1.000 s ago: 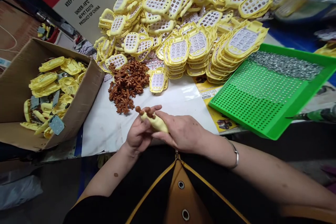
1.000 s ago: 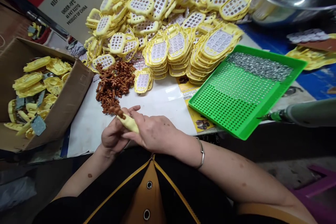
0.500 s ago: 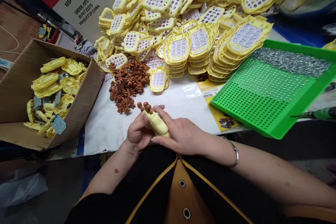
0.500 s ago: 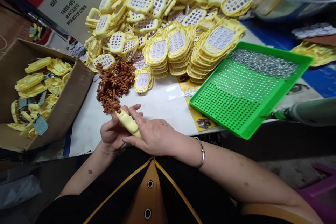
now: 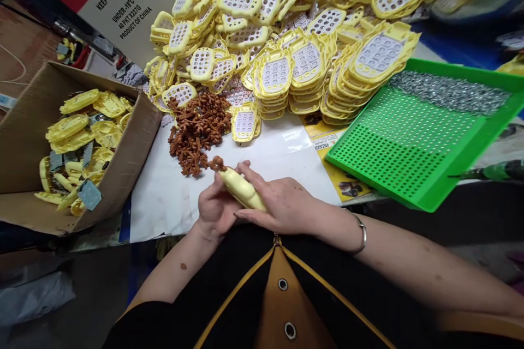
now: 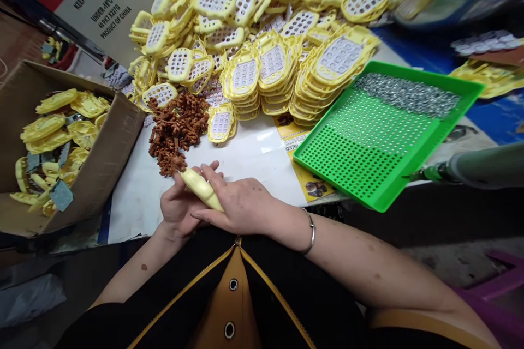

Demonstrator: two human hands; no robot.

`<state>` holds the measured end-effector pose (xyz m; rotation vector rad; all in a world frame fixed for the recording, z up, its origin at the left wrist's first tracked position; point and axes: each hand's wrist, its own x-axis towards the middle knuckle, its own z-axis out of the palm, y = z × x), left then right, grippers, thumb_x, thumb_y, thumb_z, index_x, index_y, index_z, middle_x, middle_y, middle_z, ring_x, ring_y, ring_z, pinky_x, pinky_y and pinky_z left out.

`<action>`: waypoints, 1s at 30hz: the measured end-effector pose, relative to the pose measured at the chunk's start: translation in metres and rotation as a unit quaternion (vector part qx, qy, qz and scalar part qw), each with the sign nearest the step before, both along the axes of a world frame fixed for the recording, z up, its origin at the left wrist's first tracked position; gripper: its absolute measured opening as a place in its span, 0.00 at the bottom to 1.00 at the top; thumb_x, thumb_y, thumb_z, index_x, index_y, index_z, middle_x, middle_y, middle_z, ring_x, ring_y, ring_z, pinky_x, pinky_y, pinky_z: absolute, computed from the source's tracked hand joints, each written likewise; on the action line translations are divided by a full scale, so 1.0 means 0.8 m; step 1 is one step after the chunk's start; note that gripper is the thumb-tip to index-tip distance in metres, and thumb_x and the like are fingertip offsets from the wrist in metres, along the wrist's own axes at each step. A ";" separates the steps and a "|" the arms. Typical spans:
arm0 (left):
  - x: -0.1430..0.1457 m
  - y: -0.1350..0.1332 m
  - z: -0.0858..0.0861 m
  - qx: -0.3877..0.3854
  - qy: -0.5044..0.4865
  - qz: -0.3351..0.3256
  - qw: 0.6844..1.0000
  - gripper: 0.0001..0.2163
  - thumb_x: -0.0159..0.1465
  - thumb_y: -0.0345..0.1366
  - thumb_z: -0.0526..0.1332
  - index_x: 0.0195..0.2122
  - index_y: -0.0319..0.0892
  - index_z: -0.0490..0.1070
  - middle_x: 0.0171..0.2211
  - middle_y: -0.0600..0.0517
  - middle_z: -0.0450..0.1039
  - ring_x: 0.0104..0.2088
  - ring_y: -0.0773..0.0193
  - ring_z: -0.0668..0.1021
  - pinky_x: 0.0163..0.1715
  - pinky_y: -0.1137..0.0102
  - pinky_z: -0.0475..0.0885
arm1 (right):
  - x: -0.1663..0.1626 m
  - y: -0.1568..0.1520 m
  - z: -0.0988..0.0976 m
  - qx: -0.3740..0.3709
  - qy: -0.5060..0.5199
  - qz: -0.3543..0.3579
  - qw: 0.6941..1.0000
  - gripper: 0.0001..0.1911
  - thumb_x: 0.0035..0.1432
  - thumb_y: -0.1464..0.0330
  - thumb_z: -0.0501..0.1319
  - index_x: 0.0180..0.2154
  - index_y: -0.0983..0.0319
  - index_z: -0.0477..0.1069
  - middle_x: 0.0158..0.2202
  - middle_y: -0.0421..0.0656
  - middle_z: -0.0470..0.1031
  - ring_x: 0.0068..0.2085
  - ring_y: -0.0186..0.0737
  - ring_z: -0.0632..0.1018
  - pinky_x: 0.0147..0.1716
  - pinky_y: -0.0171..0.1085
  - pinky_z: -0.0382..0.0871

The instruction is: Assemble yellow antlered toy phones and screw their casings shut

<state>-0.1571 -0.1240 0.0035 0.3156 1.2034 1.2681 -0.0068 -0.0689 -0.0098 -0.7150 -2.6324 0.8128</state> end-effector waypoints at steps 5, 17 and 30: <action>0.000 0.004 0.002 0.032 0.003 0.015 0.999 0.16 0.55 0.53 0.63 0.33 0.45 0.74 0.55 0.50 0.70 0.56 0.49 0.70 0.53 0.53 0.67 | 0.000 -0.011 -0.016 0.047 -0.001 -0.011 0.999 0.33 0.65 0.56 0.47 0.62 0.73 0.53 0.34 0.54 0.80 0.25 0.45 0.80 0.21 0.37 0.65; -0.003 -0.002 -0.001 0.059 0.062 -0.025 0.996 0.20 0.45 0.41 0.73 0.38 0.42 0.73 0.50 0.46 0.72 0.46 0.54 0.76 0.47 0.62 0.70 | 0.007 0.005 0.014 0.038 -0.036 -0.023 0.998 0.38 0.64 0.49 0.46 0.64 0.69 0.48 0.36 0.54 0.81 0.30 0.49 0.82 0.25 0.36 0.65; -0.006 -0.005 0.005 0.102 0.159 -0.178 0.966 0.14 0.53 0.38 0.69 0.38 0.42 0.72 0.45 0.47 0.72 0.41 0.59 0.75 0.44 0.66 0.68 | 0.022 -0.007 -0.013 -0.008 0.042 0.018 0.999 0.31 0.65 0.53 0.47 0.59 0.70 0.57 0.34 0.52 0.80 0.29 0.45 0.81 0.26 0.37 0.69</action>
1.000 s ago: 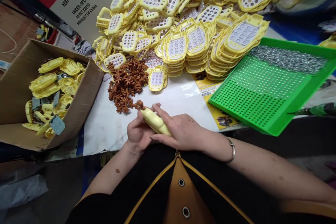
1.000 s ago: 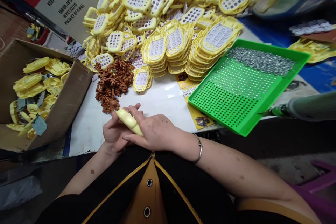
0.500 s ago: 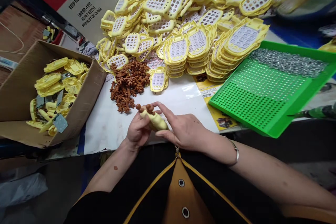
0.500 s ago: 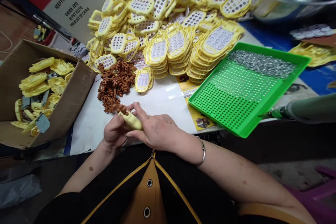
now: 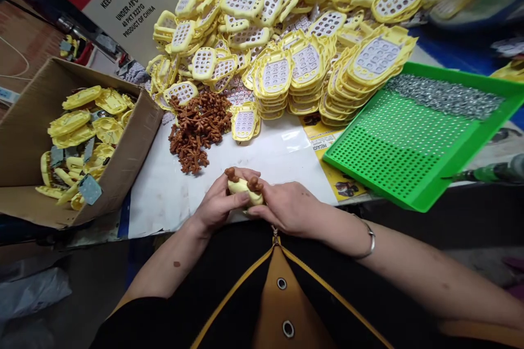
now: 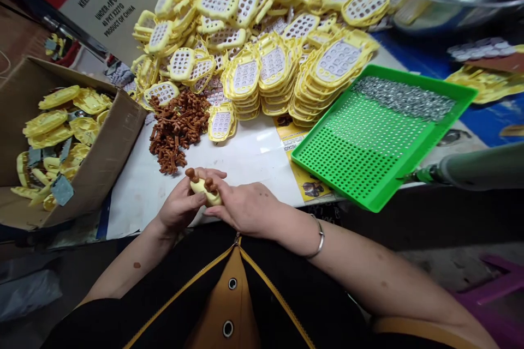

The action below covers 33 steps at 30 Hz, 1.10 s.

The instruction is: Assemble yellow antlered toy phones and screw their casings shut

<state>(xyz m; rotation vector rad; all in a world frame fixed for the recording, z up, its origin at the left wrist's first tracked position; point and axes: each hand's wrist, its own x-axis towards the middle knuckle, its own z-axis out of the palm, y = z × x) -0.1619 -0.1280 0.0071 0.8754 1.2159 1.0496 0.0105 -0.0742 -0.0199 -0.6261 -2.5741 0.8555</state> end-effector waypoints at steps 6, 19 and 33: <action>0.002 -0.003 0.013 0.061 0.225 -0.050 0.971 0.14 0.56 0.35 0.67 0.43 0.41 0.73 0.42 0.45 0.75 0.43 0.54 0.76 0.45 0.63 0.68 | 0.013 0.013 -0.011 -0.118 0.280 -0.057 0.951 0.15 0.62 0.61 0.58 0.45 0.63 0.70 0.32 0.43 0.75 0.32 0.35 0.75 0.31 0.34 0.70; 0.027 0.000 -0.008 0.263 0.467 0.002 0.844 0.12 0.55 0.24 0.59 0.40 0.42 0.72 0.35 0.50 0.79 0.35 0.62 0.78 0.37 0.66 0.72 | -0.016 -0.008 -0.030 -0.107 0.375 -0.202 0.898 0.04 0.56 0.72 0.63 0.34 0.58 0.70 0.26 0.37 0.63 0.28 0.34 0.68 0.28 0.37 0.65; 0.002 -0.001 -0.011 0.225 0.498 -0.095 0.832 0.13 0.61 0.30 0.59 0.47 0.42 0.71 0.42 0.47 0.79 0.43 0.59 0.79 0.44 0.63 0.73 | 0.024 0.030 -0.027 0.059 0.242 -0.124 0.960 0.20 0.55 0.64 0.66 0.49 0.59 0.66 0.42 0.49 0.73 0.44 0.45 0.74 0.41 0.45 0.72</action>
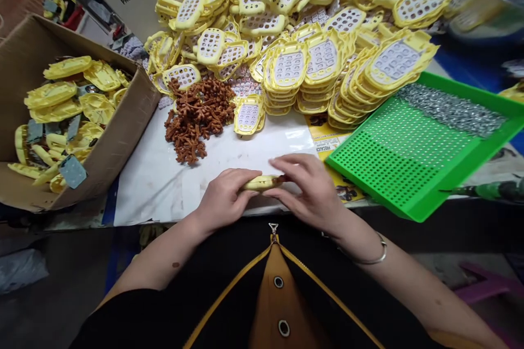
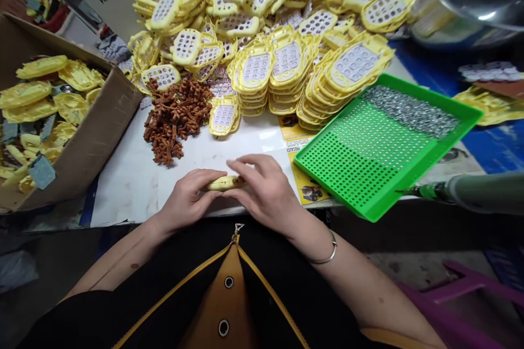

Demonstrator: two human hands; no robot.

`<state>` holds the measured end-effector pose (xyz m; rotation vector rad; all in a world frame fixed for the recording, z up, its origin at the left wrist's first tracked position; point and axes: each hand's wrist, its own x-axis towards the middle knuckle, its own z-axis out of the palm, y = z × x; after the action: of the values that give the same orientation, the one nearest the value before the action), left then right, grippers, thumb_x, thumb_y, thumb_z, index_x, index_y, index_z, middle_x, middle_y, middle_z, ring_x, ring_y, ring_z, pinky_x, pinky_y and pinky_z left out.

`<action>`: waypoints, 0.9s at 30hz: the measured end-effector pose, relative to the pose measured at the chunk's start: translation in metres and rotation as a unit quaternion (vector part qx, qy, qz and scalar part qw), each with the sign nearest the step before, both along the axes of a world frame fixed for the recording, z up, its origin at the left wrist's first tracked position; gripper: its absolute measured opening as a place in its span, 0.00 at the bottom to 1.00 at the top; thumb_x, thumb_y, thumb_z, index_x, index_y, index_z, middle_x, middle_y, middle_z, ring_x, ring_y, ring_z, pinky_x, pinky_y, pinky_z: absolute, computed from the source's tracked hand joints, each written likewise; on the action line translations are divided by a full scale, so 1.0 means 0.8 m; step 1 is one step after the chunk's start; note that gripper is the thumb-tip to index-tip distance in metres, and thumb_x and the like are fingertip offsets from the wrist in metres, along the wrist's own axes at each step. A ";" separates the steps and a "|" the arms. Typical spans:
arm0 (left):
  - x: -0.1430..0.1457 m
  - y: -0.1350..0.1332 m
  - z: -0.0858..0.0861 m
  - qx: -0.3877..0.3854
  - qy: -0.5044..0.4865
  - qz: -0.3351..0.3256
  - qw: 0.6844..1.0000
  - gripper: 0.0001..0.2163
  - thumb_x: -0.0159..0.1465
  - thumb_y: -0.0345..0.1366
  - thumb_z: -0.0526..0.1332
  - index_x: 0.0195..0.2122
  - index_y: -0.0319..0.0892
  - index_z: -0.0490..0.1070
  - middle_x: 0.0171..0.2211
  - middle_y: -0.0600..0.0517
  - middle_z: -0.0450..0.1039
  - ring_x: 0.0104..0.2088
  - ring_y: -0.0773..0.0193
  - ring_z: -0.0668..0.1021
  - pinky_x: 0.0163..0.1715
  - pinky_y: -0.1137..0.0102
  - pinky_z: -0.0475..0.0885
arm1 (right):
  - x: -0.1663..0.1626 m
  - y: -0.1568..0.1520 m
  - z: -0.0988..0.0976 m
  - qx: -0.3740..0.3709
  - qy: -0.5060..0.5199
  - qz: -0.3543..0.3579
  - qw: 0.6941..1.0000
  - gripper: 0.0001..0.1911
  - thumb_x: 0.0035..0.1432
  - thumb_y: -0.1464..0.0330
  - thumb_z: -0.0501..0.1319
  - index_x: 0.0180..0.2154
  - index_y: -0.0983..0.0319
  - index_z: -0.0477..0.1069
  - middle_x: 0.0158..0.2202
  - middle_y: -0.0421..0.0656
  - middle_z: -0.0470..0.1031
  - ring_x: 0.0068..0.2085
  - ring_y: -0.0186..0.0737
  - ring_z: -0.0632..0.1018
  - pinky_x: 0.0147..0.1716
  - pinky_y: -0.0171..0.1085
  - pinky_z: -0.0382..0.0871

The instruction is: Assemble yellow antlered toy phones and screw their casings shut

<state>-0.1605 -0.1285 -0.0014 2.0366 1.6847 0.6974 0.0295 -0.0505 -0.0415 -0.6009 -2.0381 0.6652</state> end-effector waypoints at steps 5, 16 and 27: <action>0.013 0.005 -0.006 0.059 0.086 -0.018 0.994 0.13 0.63 0.30 0.57 0.49 0.39 0.70 0.43 0.46 0.79 0.42 0.59 0.80 0.42 0.64 0.75 | -0.006 -0.001 -0.007 -0.056 -0.020 0.045 0.997 0.04 0.60 0.67 0.60 0.37 0.60 0.68 0.31 0.43 0.72 0.33 0.38 0.74 0.32 0.38 0.71; 0.002 0.003 -0.012 0.009 0.033 0.017 0.999 0.15 0.60 0.34 0.62 0.49 0.40 0.69 0.44 0.46 0.77 0.44 0.58 0.78 0.44 0.62 0.74 | 0.001 -0.004 -0.016 -0.068 -0.019 0.010 0.997 0.03 0.58 0.69 0.62 0.34 0.61 0.68 0.25 0.39 0.67 0.27 0.36 0.70 0.25 0.35 0.66; 0.005 0.000 0.001 0.067 0.063 0.021 0.996 0.13 0.61 0.27 0.57 0.46 0.40 0.72 0.40 0.48 0.80 0.38 0.61 0.80 0.40 0.65 0.74 | -0.015 -0.010 0.005 0.100 -0.128 -0.021 0.987 0.11 0.60 0.68 0.59 0.45 0.63 0.69 0.37 0.49 0.76 0.37 0.46 0.75 0.37 0.43 0.70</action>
<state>-0.1562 -0.1285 -0.0008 2.1838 1.7996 0.7267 0.0172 -0.0587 -0.0378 -0.6342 -2.2891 0.3678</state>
